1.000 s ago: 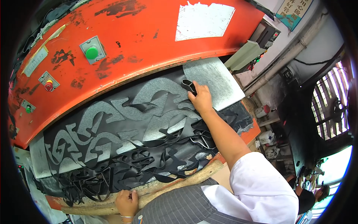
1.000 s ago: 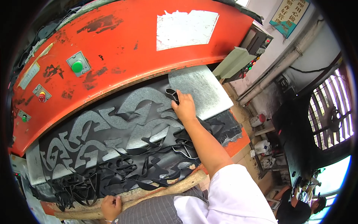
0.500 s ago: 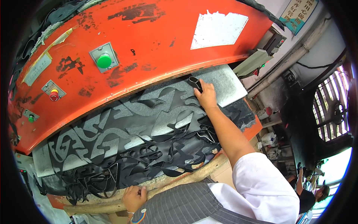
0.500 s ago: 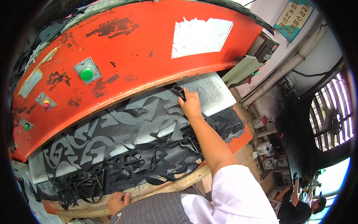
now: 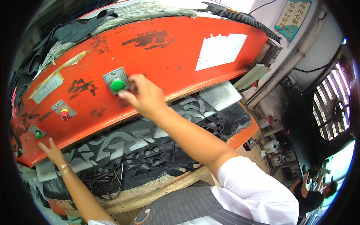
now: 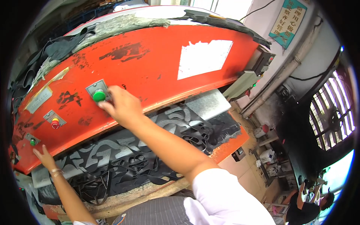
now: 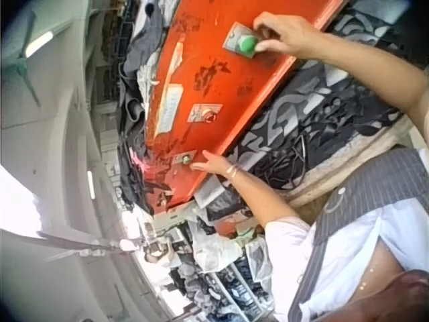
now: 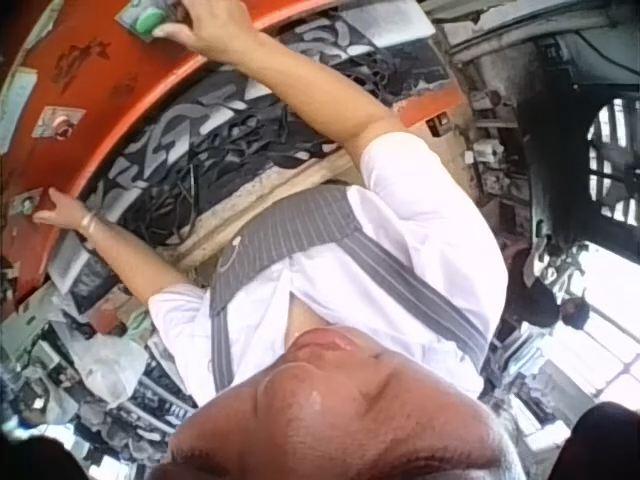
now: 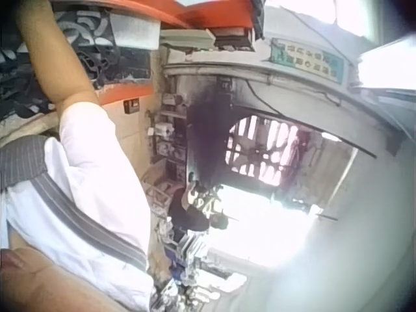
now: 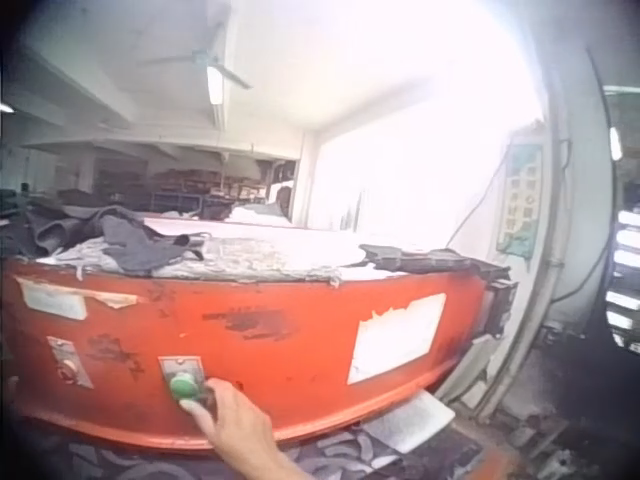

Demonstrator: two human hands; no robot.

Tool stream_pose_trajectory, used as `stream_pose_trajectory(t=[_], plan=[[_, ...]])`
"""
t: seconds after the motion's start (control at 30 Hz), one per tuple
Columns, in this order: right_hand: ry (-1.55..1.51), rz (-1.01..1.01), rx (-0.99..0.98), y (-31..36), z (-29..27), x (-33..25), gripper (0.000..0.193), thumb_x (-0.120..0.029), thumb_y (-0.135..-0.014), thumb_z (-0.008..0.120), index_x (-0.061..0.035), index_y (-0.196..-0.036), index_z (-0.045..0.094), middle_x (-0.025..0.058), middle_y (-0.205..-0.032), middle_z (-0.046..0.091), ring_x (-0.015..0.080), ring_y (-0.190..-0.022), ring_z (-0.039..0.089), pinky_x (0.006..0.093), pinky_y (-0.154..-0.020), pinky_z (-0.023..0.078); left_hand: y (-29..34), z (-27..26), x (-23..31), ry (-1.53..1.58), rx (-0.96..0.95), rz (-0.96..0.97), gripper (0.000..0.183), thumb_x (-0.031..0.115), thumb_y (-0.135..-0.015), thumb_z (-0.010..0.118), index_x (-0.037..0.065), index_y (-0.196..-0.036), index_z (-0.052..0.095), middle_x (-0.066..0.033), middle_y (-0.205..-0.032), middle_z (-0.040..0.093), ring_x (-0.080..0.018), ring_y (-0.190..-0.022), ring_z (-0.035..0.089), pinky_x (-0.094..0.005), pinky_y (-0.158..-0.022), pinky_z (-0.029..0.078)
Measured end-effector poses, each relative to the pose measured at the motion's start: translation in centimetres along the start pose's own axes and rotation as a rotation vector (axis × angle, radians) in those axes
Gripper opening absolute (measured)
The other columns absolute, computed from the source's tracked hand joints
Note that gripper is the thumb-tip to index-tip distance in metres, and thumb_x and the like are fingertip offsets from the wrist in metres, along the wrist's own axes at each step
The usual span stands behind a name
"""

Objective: Using a hydraulic press machine and metal dies to cut shoe components from sheets of material.

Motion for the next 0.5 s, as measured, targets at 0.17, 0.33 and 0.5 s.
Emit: stream_pose_trajectory(t=[0.17,0.33,0.5], plan=[[0.119,0.041,-0.055,2.9,0.1,1.3,0.043,-0.034,-0.086,0.068,-0.0065,-0.113,0.048,0.0125,-0.082,0.065,0.0338,-0.074,0.065,0.0431,-0.063,0.051,3.7,2.2,1.7,0.354,-0.416,-0.199,0.060,0.019,-0.097,0.051,0.000,-0.149,0.028,-0.0169,-0.155,0.028,-0.0251,-0.142,0.029,-0.0355,-0.114,0.023],[0.121,0.095,-0.353,11.8,1.3,3.0,0.035,-0.031,-0.085,0.067,-0.0075,-0.107,0.055,0.0138,-0.087,0.066,0.0369,-0.080,0.065,0.0463,-0.066,0.050,22.3,-2.7,17.8,0.428,-0.870,0.016,0.018,0.017,-0.085,0.065,0.001,-0.078,0.066,-0.0068,-0.072,0.064,-0.0170,-0.062,0.057,-0.0343,-0.060,0.047],[0.142,0.221,-0.574,18.1,2.2,4.3,0.031,-0.035,-0.086,0.065,-0.0094,-0.103,0.061,0.0169,-0.093,0.068,0.0367,-0.088,0.065,0.0459,-0.075,0.051,36.5,-8.3,27.0,0.424,-1.179,0.332,0.010,0.017,-0.076,0.071,0.007,-0.078,0.072,-0.0093,-0.080,0.068,-0.0292,-0.074,0.064,-0.0367,-0.068,0.052]])
Point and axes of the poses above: each hand's wrist, its own y-axis away from the middle knuckle, its own z-axis out of the palm, x = y × z, the point moved 10 cm from there along -y, towards the middle knuckle
